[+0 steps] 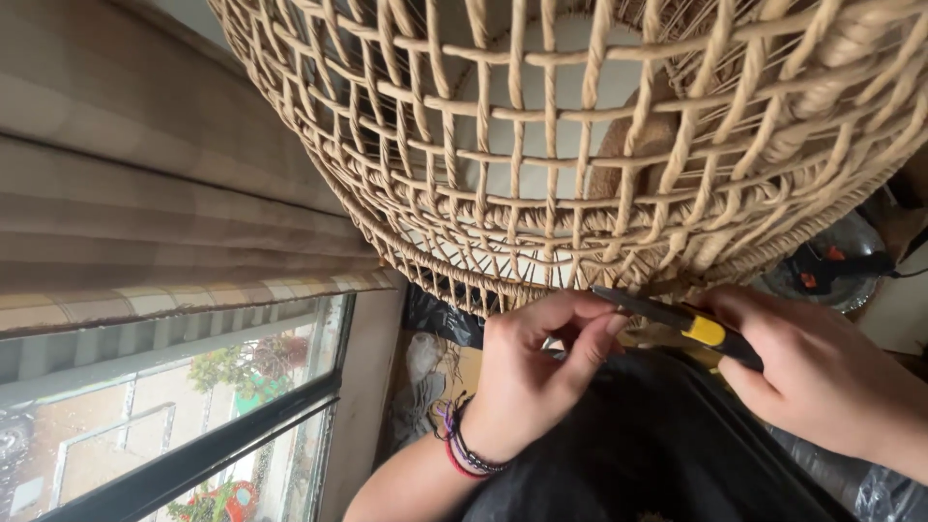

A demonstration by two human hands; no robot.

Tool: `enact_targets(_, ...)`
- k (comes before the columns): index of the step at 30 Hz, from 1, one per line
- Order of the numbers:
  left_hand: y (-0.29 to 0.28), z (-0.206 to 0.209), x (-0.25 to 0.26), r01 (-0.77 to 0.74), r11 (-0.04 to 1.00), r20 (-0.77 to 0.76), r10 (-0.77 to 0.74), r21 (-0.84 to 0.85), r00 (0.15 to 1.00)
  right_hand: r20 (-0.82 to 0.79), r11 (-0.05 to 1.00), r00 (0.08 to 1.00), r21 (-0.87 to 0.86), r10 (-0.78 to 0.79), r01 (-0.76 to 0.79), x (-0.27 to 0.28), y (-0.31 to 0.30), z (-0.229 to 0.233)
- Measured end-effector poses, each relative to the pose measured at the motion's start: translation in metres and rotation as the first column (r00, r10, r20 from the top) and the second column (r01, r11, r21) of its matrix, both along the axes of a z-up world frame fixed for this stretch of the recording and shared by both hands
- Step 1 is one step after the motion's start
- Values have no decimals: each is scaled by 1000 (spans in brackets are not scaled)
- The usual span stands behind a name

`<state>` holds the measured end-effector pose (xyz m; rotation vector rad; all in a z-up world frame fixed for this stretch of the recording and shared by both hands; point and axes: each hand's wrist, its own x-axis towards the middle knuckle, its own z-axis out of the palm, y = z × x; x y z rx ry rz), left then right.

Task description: Assembling a wicker lamp shade using scissors, wire cutters, a hot glue gun, and a stapler

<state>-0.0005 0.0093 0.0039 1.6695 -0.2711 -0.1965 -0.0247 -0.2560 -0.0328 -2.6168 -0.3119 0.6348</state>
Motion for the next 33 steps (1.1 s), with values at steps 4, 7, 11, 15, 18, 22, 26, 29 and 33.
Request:
enact_targets(4,2,3,2,54,997,-48,-52,50,997,25,994,995,35,101,-102,-6,-7,-2)
enact_targets(7,2,4,2,83,995,-103,-78,48,992,107,990,985,32,133,-138,-5,-9,-4)
enact_targets(11,-1,4,-1,63,996,-91,-56,70,994,-56,967,991,-216,123,-132,-1,-9,1)
enact_targets(15,-1,-1,-3,78,996,-125,-72,40,990,-88,993,991,-48,104,-109,1,-11,3)
enact_targets(18,-3,-2,-7,71,997,-114,-67,26,991,56,985,986,63,158,-161,-6,-15,-5)
enact_targets(22,-7,0,-10,38,999,-76,-37,10,996,70,990,988,29,139,-142,-2,-16,0)
enact_targets(26,-7,2,-12,38,998,-82,-33,54,996,65,983,983,52,174,-178,0,-25,0)
enact_targets(29,-8,5,-13,47,996,-89,-41,75,995,1,987,991,96,131,-131,5,-22,6)
enact_targets(33,-10,8,-11,55,992,-70,-47,117,996,-93,976,988,188,126,-107,9,-21,9)
